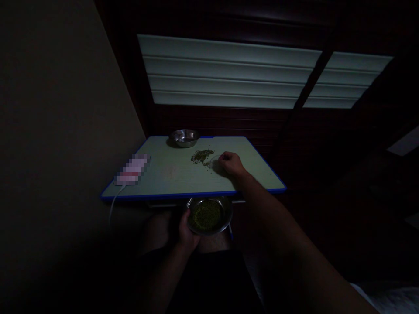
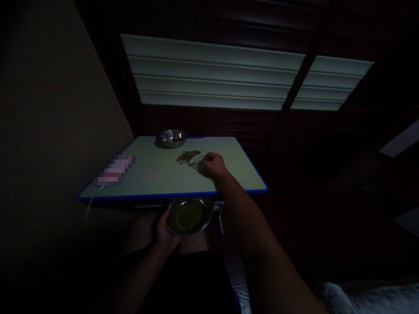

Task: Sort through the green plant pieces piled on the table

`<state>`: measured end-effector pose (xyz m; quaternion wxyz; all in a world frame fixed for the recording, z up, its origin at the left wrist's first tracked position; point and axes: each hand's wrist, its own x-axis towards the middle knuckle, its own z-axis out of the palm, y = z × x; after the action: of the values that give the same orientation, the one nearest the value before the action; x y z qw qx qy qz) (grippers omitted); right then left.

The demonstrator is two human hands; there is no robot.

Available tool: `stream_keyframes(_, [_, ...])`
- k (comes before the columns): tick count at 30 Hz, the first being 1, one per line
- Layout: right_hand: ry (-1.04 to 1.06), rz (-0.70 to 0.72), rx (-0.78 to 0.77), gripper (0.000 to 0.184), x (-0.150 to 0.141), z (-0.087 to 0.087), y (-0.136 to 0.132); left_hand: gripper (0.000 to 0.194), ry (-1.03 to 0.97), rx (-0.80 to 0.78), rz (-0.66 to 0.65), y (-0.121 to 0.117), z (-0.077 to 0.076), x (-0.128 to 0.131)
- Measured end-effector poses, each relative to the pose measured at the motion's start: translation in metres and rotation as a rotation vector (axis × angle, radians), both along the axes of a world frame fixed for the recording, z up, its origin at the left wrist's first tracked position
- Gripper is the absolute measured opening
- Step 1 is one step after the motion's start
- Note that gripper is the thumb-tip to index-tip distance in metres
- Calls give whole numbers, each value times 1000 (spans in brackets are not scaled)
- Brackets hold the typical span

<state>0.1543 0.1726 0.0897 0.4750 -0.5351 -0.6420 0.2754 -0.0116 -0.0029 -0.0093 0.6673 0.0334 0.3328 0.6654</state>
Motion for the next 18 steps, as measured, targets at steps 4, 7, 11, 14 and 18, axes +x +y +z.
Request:
stream_keyframes(4, [-53,-46,45,11,2,-2,2,30,-1,14,13,-1,1,0])
stream_keyframes(7, [-84,-105,66,10,3,-2,3,30,-2,7,10,0,0,0])
stream_keyframes(11, [-56,-93,68,10,2,-1,2,31,-12,17,5,0,-4,-1])
stream_keyframes(14, [-11,-25,53,9,1,-1,0,32,-18,26,12,0,-5,-1])
stream_keyframes(18, [15,-1,51,10,1,-2,2,30,-10,9,19,0,-2,0])
